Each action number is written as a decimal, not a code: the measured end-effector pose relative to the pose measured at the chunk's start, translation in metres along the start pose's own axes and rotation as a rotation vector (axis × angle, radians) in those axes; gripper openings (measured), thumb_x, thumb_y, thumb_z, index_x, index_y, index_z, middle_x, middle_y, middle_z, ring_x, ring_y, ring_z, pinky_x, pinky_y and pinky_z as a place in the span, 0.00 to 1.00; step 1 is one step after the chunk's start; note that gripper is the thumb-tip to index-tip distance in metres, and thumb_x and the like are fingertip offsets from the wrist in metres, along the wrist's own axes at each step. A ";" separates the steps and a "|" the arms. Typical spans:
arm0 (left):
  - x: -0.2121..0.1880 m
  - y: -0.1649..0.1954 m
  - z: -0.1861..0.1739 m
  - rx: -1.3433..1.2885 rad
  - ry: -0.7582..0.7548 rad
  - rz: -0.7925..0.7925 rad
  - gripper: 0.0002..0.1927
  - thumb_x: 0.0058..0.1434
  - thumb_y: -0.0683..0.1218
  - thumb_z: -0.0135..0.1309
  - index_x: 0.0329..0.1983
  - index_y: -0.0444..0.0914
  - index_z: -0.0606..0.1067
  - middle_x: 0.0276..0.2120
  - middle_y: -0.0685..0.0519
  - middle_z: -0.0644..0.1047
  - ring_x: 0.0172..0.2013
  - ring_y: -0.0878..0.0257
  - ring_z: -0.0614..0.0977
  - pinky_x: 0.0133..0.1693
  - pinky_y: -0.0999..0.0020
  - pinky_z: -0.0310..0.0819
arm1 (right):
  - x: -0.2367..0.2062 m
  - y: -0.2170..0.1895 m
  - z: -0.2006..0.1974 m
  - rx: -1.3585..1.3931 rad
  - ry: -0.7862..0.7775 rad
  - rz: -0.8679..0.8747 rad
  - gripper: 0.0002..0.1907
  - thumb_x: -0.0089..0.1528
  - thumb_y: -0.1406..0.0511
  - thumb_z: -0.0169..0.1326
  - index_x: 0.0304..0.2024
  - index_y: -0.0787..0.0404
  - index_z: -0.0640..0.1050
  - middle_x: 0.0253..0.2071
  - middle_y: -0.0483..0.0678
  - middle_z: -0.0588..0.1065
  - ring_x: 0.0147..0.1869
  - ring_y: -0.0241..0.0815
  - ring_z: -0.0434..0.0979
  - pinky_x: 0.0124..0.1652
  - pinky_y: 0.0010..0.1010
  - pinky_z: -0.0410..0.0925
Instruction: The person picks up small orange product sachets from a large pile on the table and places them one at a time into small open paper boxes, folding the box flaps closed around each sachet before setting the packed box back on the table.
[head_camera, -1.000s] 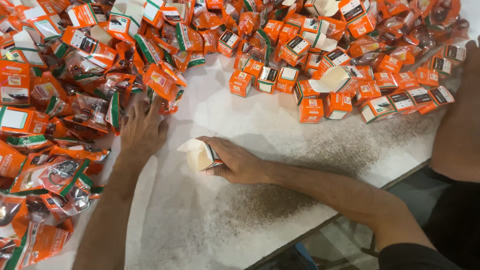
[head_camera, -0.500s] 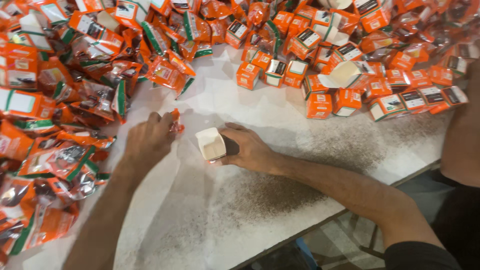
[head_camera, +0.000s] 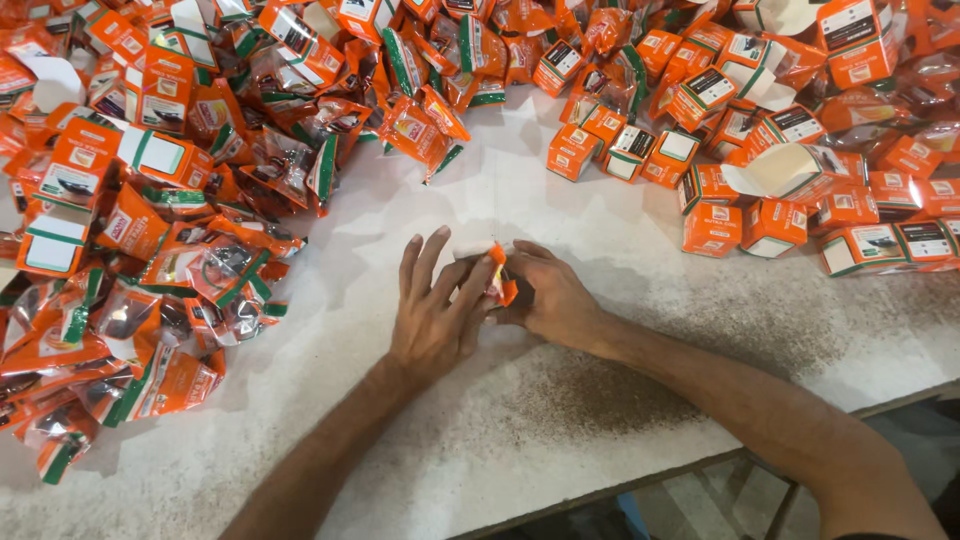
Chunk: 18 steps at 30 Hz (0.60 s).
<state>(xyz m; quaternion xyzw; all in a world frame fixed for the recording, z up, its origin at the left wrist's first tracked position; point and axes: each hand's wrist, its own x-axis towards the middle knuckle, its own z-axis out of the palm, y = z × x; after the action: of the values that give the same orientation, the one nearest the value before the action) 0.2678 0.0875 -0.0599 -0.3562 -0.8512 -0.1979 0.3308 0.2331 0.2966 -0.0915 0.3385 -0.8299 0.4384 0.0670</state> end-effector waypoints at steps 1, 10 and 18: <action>0.000 0.001 0.000 0.021 -0.030 -0.031 0.20 0.64 0.46 0.59 0.57 0.33 0.78 0.50 0.45 0.74 0.67 0.40 0.66 0.68 0.30 0.52 | -0.001 -0.002 0.000 0.011 0.021 -0.012 0.34 0.47 0.61 0.72 0.53 0.63 0.75 0.48 0.53 0.78 0.56 0.54 0.77 0.69 0.49 0.58; 0.010 0.018 0.017 -0.040 0.057 -0.448 0.08 0.52 0.44 0.63 0.32 0.36 0.78 0.52 0.37 0.65 0.61 0.35 0.65 0.59 0.39 0.63 | 0.000 -0.009 -0.001 0.005 0.034 -0.012 0.31 0.51 0.62 0.71 0.55 0.58 0.75 0.50 0.49 0.80 0.57 0.54 0.79 0.68 0.47 0.62; 0.011 -0.009 0.033 -0.807 0.030 -1.035 0.13 0.60 0.40 0.56 0.46 0.31 0.71 0.35 0.48 0.78 0.28 0.67 0.76 0.28 0.68 0.73 | 0.000 -0.018 -0.003 0.150 0.016 0.211 0.38 0.51 0.62 0.70 0.61 0.60 0.67 0.56 0.52 0.77 0.61 0.55 0.76 0.57 0.41 0.70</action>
<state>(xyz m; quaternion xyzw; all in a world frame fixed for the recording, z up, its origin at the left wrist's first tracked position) 0.2419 0.1060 -0.0768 0.0061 -0.7670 -0.6401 0.0451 0.2436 0.2917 -0.0770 0.2500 -0.8252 0.5065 0.0016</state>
